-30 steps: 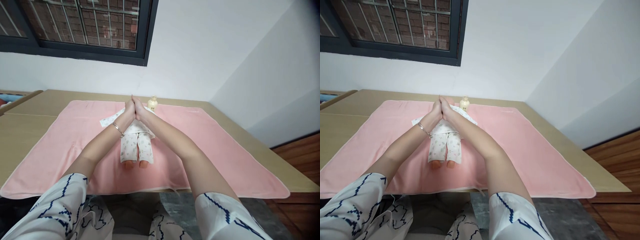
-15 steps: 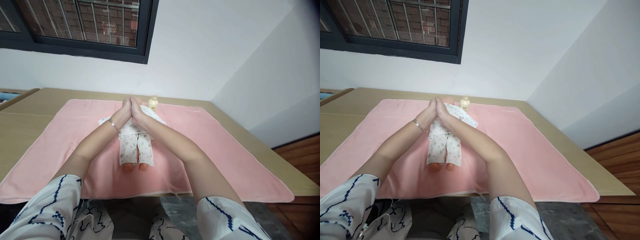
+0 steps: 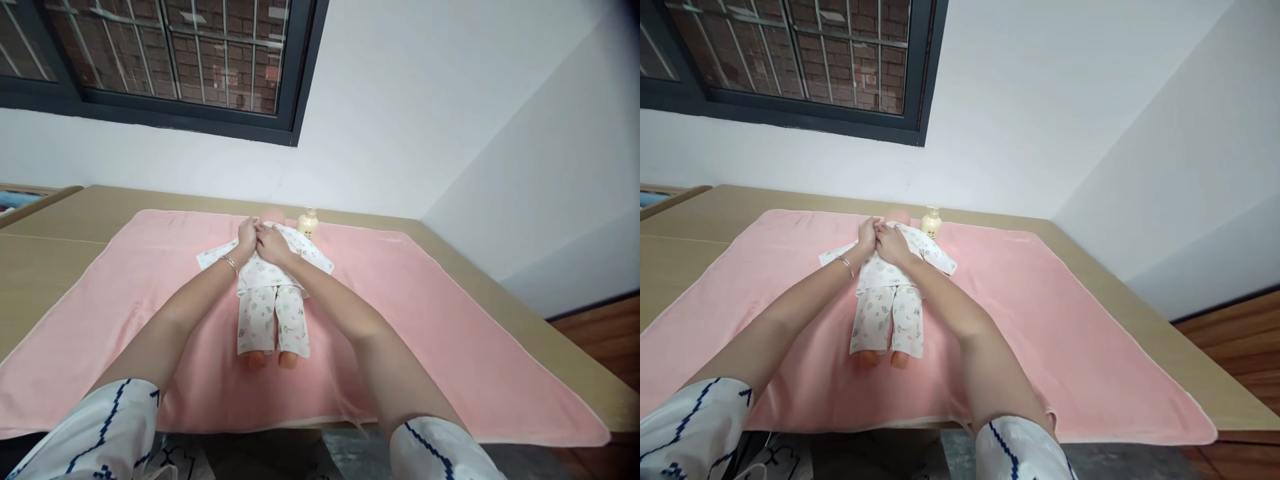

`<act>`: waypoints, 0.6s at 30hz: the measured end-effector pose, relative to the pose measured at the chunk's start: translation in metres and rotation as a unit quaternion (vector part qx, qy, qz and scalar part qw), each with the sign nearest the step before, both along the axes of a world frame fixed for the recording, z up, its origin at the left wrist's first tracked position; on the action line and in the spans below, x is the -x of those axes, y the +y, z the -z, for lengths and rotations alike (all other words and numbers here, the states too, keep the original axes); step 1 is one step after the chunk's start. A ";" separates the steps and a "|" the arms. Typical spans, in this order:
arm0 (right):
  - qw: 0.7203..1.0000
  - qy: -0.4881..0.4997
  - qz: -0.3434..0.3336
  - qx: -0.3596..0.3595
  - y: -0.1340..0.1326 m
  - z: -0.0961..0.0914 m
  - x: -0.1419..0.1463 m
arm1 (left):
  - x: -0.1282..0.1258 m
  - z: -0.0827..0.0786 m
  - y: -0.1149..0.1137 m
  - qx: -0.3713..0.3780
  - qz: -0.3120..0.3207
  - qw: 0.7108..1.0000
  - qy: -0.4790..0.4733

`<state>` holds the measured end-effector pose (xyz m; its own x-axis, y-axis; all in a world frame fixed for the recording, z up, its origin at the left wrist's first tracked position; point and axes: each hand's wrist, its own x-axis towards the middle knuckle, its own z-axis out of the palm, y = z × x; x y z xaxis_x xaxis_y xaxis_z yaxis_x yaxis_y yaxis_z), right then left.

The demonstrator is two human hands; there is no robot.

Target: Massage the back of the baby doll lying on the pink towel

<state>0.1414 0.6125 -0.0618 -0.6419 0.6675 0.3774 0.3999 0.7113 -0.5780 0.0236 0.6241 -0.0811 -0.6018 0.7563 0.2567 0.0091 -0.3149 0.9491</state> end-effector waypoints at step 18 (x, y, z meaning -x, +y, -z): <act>0.974 -0.192 0.018 -0.122 0.001 0.008 -0.033 | -0.009 0.031 -0.017 0.060 -0.022 0.947 0.314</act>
